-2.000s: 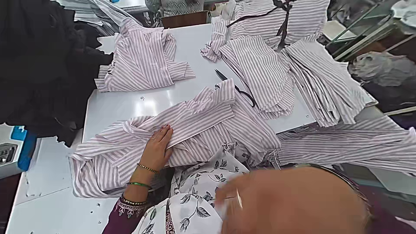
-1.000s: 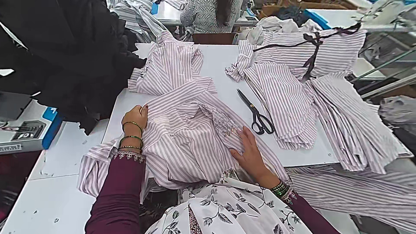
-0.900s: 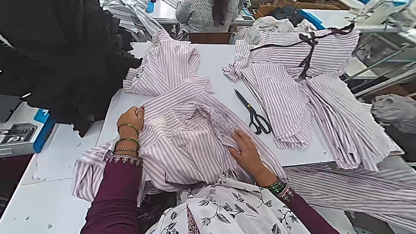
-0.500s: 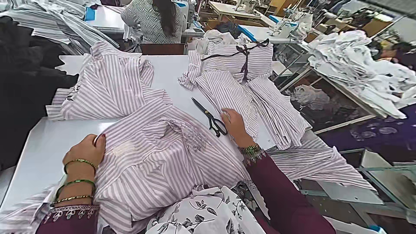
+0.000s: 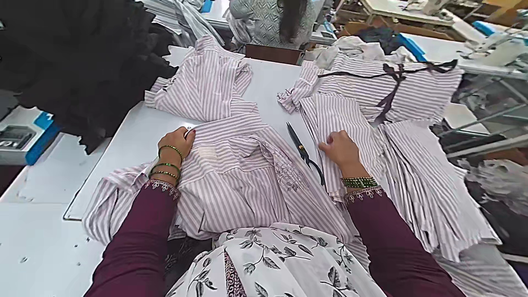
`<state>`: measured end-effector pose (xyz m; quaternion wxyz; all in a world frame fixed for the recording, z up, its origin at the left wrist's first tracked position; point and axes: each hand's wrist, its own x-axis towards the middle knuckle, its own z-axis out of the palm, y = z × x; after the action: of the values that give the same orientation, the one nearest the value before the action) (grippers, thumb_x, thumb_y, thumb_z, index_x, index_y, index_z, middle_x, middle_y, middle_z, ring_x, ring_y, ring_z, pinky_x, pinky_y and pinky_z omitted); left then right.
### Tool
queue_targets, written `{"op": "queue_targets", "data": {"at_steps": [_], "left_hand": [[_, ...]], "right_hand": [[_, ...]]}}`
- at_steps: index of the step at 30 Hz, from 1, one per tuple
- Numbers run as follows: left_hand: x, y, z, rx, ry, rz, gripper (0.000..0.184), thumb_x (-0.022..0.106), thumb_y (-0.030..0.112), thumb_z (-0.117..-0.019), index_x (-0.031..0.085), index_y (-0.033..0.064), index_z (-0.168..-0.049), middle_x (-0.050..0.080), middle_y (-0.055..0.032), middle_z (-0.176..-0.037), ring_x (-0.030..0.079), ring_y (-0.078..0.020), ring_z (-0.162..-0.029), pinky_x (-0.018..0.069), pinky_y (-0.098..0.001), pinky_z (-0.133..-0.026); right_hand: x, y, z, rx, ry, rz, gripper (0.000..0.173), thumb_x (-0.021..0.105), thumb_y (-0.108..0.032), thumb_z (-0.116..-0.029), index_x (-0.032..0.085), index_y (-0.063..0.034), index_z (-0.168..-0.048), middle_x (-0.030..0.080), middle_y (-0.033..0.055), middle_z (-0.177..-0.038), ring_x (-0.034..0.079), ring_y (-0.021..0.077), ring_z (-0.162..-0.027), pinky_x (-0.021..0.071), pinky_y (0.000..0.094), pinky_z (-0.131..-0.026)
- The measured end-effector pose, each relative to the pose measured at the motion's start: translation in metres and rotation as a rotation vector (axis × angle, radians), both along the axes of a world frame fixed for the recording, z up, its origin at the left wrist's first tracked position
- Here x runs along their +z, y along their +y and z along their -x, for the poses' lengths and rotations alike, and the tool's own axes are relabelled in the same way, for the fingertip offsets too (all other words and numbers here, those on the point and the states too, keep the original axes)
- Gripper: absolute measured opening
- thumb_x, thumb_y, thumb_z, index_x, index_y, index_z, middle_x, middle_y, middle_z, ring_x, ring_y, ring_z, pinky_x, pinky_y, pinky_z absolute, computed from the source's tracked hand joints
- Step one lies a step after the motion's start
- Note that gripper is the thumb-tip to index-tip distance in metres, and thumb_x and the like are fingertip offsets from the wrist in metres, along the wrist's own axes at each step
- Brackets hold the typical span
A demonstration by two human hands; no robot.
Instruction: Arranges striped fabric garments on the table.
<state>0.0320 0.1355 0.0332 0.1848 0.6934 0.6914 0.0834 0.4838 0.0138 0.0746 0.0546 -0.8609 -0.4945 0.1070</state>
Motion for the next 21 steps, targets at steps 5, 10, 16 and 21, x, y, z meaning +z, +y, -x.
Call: {"op": "queue_targets", "data": {"at_steps": [5,10,16,21], "left_hand": [[-0.001,0.000,0.001,0.018,-0.021,-0.013,0.046,0.045,0.038,-0.1095,0.066,-0.0029,-0.107,0.070,-0.0298,-0.098,0.067,-0.0507,-0.101,0.0471,-0.0707,-0.083],[-0.004,0.000,0.002,0.044,-0.064,-0.034,0.044,0.049,0.037,-0.1082,0.066,-0.0027,-0.102,0.069,-0.0283,-0.093,0.067,-0.0490,-0.096,0.0470,-0.0691,-0.082],[-0.001,-0.002,0.001,0.067,-0.111,-0.044,0.042,0.050,0.036,-0.1079,0.068,-0.0020,-0.104,0.069,-0.0273,-0.092,0.068,-0.0479,-0.095,0.0472,-0.0685,-0.082],[0.000,-0.002,0.002,0.066,-0.122,-0.045,0.042,0.051,0.036,-0.1076,0.068,-0.0021,-0.103,0.069,-0.0274,-0.090,0.067,-0.0480,-0.094,0.0470,-0.0690,-0.082]], "right_hand": [[-0.016,-0.004,-0.044,-0.057,0.393,-0.339,0.026,0.052,-0.013,-0.1036,0.065,0.0093,-0.101,0.064,0.0182,-0.089,0.060,0.0213,-0.076,0.0506,0.0423,-0.074],[-0.003,0.008,-0.016,0.077,0.133,-0.124,0.054,0.071,-0.039,-0.0957,0.062,0.0106,-0.113,0.057,0.0336,-0.119,0.060,0.0474,-0.106,0.0447,0.0647,-0.089],[-0.003,0.021,-0.027,0.039,0.198,-0.148,0.028,0.054,-0.012,-0.1020,0.063,0.0128,-0.093,0.061,0.0316,-0.102,0.060,0.0432,-0.097,0.0429,0.0621,-0.085],[-0.004,0.016,-0.028,0.057,0.159,-0.134,0.042,0.064,-0.029,-0.1013,0.064,0.0111,-0.111,0.060,0.0336,-0.116,0.061,0.0470,-0.105,0.0456,0.0653,-0.089]]}}
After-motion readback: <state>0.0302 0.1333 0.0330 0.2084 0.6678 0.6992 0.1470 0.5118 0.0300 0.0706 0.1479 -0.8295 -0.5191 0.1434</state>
